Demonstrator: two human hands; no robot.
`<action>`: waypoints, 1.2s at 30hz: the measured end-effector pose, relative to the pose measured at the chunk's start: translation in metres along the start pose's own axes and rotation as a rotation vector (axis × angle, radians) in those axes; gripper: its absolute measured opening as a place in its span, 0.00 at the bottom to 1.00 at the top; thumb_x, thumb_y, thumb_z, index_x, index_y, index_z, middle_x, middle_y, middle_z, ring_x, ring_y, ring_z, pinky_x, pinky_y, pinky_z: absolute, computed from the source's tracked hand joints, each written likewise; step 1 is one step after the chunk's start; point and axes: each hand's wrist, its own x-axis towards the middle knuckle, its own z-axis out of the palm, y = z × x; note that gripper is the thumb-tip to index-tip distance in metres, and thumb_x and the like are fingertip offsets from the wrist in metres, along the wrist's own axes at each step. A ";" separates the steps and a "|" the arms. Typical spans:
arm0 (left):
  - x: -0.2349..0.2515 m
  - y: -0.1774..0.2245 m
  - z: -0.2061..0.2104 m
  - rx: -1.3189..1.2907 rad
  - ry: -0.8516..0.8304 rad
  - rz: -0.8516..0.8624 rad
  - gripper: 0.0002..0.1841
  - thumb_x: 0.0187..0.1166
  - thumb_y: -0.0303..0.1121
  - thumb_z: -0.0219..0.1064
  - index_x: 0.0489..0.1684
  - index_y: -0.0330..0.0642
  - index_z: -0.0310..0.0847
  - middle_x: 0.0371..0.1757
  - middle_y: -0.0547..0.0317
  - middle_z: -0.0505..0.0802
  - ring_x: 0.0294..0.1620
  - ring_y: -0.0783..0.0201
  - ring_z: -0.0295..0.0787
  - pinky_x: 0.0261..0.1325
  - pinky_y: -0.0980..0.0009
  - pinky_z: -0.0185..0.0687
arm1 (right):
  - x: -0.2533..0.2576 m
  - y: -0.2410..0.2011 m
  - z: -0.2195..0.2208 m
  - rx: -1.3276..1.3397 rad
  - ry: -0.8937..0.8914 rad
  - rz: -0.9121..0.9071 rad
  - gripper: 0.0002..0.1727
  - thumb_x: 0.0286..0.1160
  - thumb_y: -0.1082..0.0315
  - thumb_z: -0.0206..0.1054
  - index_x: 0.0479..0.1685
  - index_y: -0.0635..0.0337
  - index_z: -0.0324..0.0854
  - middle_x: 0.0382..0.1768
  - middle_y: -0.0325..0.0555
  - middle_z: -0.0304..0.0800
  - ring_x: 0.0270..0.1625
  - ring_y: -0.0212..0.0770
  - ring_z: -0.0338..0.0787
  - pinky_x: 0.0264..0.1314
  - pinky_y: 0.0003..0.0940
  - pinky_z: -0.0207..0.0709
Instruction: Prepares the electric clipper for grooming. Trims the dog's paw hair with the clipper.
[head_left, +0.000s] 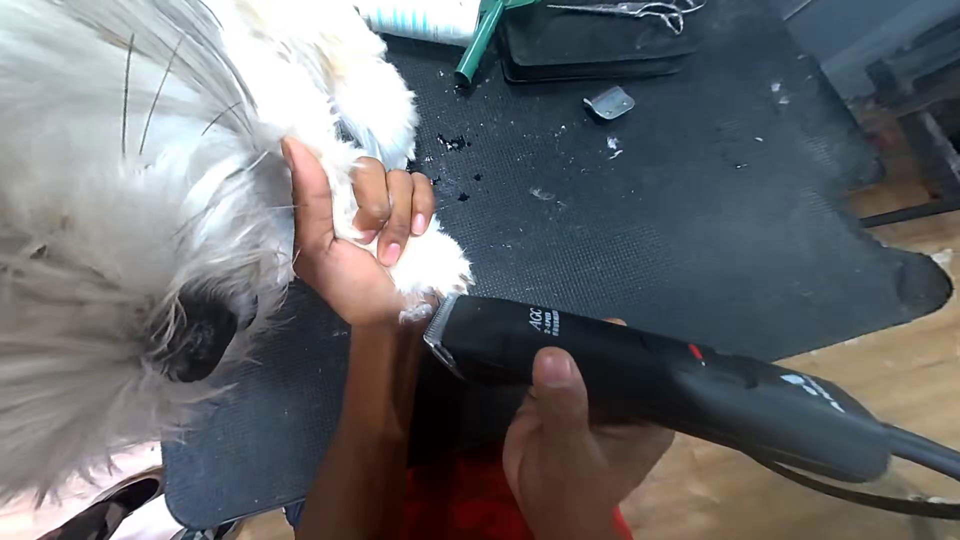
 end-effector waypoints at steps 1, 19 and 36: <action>0.000 0.001 -0.001 0.006 -0.015 0.001 0.34 0.92 0.56 0.23 0.29 0.45 0.70 0.09 0.67 0.66 0.10 0.67 0.67 0.24 0.71 0.74 | -0.001 0.001 0.000 -0.017 -0.009 -0.009 0.24 0.60 0.64 0.86 0.55 0.46 0.81 0.43 0.33 0.93 0.45 0.28 0.94 0.46 0.25 0.92; 0.001 0.002 -0.006 0.129 -0.040 0.041 0.33 0.94 0.52 0.23 0.25 0.46 0.69 0.08 0.66 0.67 0.09 0.67 0.67 0.23 0.70 0.76 | 0.002 0.004 0.000 -0.073 -0.273 -0.145 0.27 0.61 0.66 0.84 0.57 0.43 0.75 0.50 0.32 0.91 0.58 0.36 0.93 0.66 0.35 0.90; -0.002 -0.001 0.002 0.061 0.082 0.019 0.32 0.95 0.52 0.29 0.21 0.46 0.68 0.09 0.67 0.66 0.09 0.68 0.65 0.20 0.73 0.71 | 0.033 0.018 -0.039 -0.030 -0.440 -0.482 0.37 0.62 0.74 0.81 0.74 0.47 0.70 0.64 0.46 0.90 0.71 0.57 0.88 0.73 0.56 0.87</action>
